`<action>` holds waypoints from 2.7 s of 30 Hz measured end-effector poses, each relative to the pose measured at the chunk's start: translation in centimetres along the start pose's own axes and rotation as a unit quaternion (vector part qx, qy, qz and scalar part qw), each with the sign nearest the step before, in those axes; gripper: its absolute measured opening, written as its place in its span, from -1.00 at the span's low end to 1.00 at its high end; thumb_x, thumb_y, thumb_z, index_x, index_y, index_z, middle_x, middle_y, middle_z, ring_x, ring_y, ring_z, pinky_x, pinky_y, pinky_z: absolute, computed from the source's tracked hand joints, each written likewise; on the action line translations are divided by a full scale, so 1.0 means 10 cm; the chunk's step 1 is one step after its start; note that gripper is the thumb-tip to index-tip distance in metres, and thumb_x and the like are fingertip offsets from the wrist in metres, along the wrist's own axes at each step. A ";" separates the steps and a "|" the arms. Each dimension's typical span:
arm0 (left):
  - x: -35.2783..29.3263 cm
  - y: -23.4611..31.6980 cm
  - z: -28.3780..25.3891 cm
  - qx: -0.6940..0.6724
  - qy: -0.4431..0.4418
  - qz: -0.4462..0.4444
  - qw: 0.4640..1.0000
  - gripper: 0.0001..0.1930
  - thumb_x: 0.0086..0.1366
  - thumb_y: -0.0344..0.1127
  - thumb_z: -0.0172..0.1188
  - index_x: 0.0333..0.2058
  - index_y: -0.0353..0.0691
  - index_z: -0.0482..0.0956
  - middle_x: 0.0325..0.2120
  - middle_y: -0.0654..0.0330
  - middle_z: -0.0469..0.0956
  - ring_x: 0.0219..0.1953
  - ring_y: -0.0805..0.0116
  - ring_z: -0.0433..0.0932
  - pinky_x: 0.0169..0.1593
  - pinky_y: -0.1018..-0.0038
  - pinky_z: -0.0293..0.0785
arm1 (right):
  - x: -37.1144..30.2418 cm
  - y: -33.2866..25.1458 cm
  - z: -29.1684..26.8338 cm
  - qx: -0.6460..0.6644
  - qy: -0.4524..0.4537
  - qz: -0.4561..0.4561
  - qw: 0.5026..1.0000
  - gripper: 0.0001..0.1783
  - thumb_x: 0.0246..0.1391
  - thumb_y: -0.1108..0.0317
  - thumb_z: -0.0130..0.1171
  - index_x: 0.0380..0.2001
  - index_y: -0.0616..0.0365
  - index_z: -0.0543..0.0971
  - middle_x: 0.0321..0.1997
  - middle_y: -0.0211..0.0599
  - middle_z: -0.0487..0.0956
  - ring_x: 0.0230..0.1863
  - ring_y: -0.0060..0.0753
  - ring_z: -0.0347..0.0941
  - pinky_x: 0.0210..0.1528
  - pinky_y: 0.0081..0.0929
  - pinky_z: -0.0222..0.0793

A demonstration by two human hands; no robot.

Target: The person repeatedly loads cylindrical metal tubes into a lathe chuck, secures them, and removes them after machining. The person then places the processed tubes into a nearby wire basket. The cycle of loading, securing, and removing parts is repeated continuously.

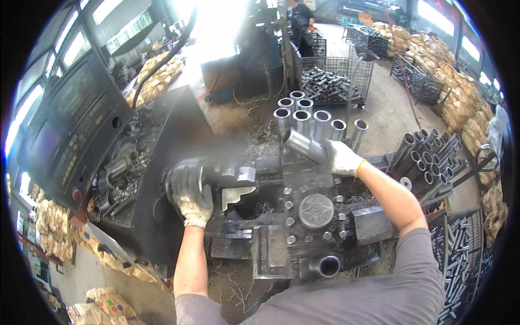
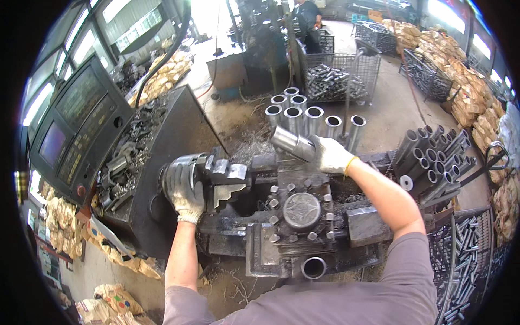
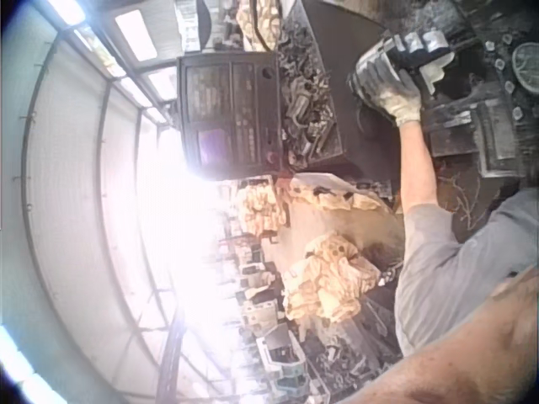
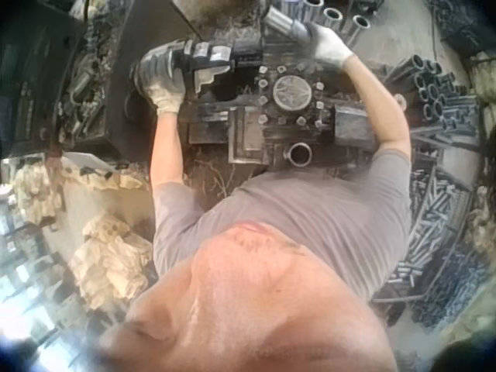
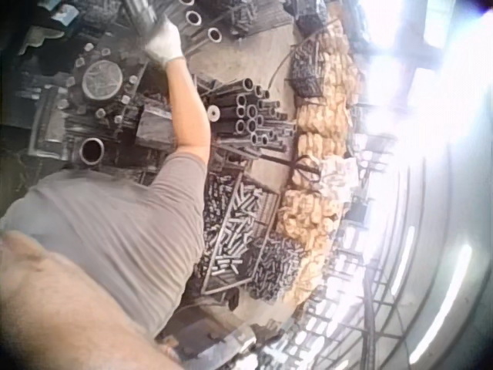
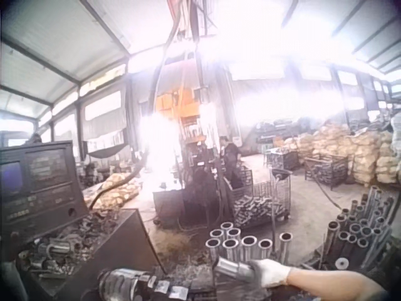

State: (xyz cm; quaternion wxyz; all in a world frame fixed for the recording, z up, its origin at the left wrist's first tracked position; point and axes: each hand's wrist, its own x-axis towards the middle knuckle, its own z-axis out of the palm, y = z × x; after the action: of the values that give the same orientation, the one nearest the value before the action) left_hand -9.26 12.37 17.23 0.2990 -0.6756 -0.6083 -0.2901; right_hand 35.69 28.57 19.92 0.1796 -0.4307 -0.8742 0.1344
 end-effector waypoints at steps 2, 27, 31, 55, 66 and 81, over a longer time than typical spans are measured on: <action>-0.08 -0.02 0.02 0.003 0.006 -0.002 1.000 -0.36 0.27 -0.11 0.23 0.28 -0.30 0.49 0.27 -0.21 0.48 0.42 -0.35 0.31 0.53 -0.21 0.10 | -0.14 -0.19 -0.14 0.030 0.080 0.055 0.995 -0.13 -0.15 0.00 0.59 0.15 0.31 0.51 -0.07 0.19 0.72 -0.03 0.23 0.70 0.06 -0.03 0.63; -2.01 1.79 -0.64 -0.715 -0.252 -0.566 0.324 -0.43 0.37 -0.19 0.41 0.25 -0.32 0.46 -0.02 0.07 0.66 -0.01 0.19 0.68 0.06 0.21 0.65 | -2.59 -2.37 2.23 0.338 -0.190 0.290 0.875 -0.18 -0.02 0.08 0.54 0.27 0.25 0.55 -0.03 -0.15 0.74 -0.15 -0.36 0.71 -0.14 -0.37 0.64; -2.24 1.52 -0.60 -0.760 -0.233 -0.580 0.177 -0.60 0.46 -0.04 0.19 0.05 -0.24 0.62 -0.10 0.08 0.70 -0.06 0.12 0.69 0.05 0.14 0.65 | -2.77 -2.28 2.01 0.371 -0.175 0.236 0.881 -0.33 0.02 0.17 0.43 0.17 0.28 0.61 -0.25 -0.21 0.77 -0.23 -0.44 0.70 -0.21 -0.41 0.64; -1.89 2.09 -1.36 -0.585 -0.174 -0.450 0.651 -0.44 0.37 -0.43 0.35 0.31 -0.28 0.42 0.02 0.15 0.59 0.06 0.31 0.60 0.20 0.33 0.56 | -2.80 -1.53 1.20 0.317 -0.026 0.235 0.918 -0.26 -0.08 0.16 0.59 0.21 0.07 0.59 0.05 -0.04 0.74 0.12 -0.01 0.71 0.14 -0.19 0.64; -2.50 1.06 -0.92 -0.796 -0.104 -0.565 0.189 -0.13 0.44 0.58 -0.11 0.05 -0.21 0.64 -0.14 -0.01 0.73 -0.11 -0.05 0.75 -0.01 -0.01 0.74 | -2.73 -2.71 1.62 0.258 -0.026 0.081 0.962 -0.63 0.20 0.11 0.33 -0.01 0.06 0.66 -0.22 -0.01 0.73 -0.26 0.15 0.70 -0.18 -0.07 0.64; -1.80 1.17 -0.78 -0.805 -0.069 -0.517 0.285 -0.24 0.58 0.37 -0.11 0.41 -0.15 0.39 0.30 0.02 0.52 0.32 0.01 0.50 0.46 0.07 0.33 | -1.57 -2.90 1.49 0.378 -0.252 0.245 0.857 -0.27 -0.07 -0.11 0.55 -0.17 0.46 0.69 -0.34 0.06 0.73 -0.25 -0.16 0.73 -0.13 -0.24 0.63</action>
State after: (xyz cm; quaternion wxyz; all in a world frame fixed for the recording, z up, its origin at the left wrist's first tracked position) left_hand 0.49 -6.16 8.14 -0.6503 -0.1385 -0.3094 -0.6799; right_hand 17.71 -2.42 14.71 0.0637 -0.4814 -0.6378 0.5978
